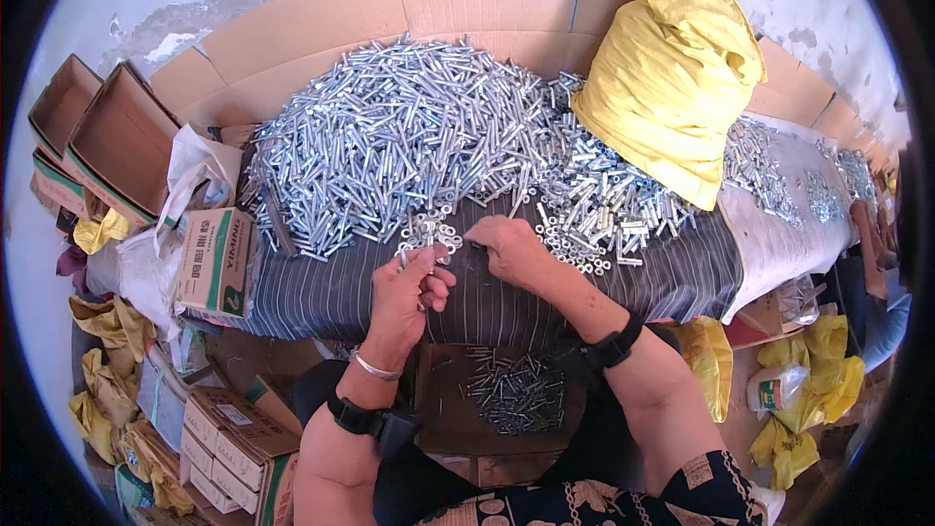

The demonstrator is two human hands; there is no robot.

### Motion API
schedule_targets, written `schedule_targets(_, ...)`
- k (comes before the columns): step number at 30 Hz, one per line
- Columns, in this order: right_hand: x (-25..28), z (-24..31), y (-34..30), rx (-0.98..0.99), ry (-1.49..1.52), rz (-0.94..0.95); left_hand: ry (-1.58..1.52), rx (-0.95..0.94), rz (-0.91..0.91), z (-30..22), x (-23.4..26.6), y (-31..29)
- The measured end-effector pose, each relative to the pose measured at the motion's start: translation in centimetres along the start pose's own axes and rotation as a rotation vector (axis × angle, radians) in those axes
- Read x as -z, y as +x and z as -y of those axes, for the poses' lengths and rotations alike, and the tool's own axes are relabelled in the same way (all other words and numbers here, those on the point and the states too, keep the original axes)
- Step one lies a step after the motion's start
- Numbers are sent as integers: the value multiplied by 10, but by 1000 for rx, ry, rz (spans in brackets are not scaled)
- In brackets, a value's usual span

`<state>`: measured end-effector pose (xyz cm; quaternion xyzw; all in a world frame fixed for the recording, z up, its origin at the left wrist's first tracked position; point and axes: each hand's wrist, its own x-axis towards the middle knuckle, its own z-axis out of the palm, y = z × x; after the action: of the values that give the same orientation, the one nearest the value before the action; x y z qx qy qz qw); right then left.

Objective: Sorting metal bolts and assembling washers onto them in a warehouse setting.

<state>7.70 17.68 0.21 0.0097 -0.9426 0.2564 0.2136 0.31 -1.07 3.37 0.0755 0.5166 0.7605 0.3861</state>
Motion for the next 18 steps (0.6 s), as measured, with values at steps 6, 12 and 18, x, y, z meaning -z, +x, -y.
schedule_targets(6,19,10,-5,-134,242,-332,5,-12,-6,-8,-3,-6)
schedule_targets(12,-18,13,5,-37,72,-283,23,-17,-32,-6,-4,-5)
schedule_targets(18,-35,8,14,-166,-130,-183,38,-4,-50,-6,-6,-4)
